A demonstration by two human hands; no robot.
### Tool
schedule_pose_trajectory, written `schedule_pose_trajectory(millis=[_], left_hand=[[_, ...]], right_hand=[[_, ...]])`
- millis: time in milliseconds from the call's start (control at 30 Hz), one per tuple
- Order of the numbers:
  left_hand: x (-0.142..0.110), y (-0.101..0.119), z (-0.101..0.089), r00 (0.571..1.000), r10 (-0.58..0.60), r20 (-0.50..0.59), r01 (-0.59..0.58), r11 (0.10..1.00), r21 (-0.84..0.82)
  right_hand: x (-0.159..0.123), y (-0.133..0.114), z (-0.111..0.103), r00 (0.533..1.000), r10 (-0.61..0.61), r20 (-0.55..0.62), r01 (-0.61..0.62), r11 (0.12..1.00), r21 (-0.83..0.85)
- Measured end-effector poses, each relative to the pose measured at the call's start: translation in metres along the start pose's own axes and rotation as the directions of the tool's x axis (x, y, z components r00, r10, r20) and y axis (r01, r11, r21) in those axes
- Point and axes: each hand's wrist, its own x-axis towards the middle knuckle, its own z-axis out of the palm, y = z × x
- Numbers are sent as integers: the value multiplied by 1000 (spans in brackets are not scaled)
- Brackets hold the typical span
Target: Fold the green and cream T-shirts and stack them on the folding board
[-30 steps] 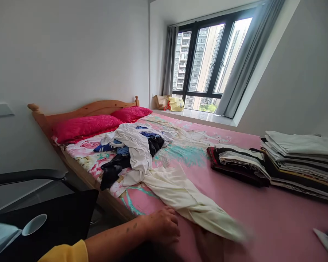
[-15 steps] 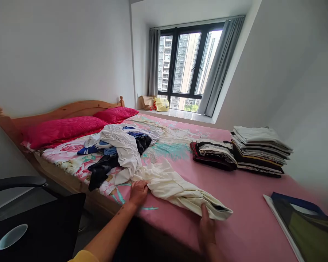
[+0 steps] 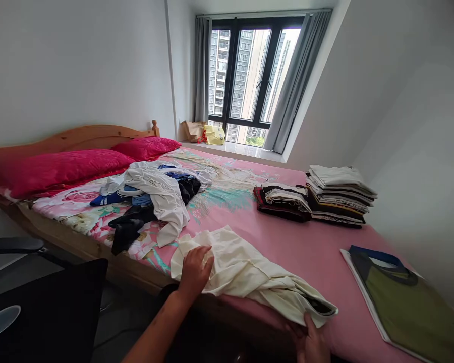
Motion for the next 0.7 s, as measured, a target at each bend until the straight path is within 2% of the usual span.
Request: schedule_pose_trajectory(millis=[67, 133, 233, 367, 433, 500, 567, 633, 700], left_hand=[[26, 1, 4, 979, -142, 145, 125, 985, 120], [45, 3, 10, 944, -219, 246, 176, 967, 182], [61, 9, 16, 936, -195, 293, 154, 975, 157], [61, 21, 12, 959, -106, 261, 100, 994, 36], [51, 28, 7, 977, -60, 204, 86, 989, -121], [34, 39, 4, 990, -49, 135, 91, 943, -320], [10, 56, 7, 992, -44, 116, 94, 874, -476], [-18, 78, 13, 985, 22, 170, 72, 846, -529], [-47, 104, 21, 958, 154, 240, 1, 840, -543]], right_hand=[[-8, -6, 7, 993, 108, -45, -104, 992, 75], [-15, -11, 11, 987, 150, -53, -146, 986, 82], [-20, -15, 9, 985, 158, -67, -156, 987, 40], [-19, -15, -2, 984, 164, -70, -162, 986, 29], [-20, -18, -3, 986, 142, -88, -139, 990, 35], [-27, -24, 4, 989, 45, -143, -38, 998, 53], [-40, -34, 18, 990, -69, -126, 75, 996, 39], [-56, -45, 36, 997, -76, 31, 77, 997, -28], [-72, -53, 54, 964, 33, 265, -3, 993, -115]])
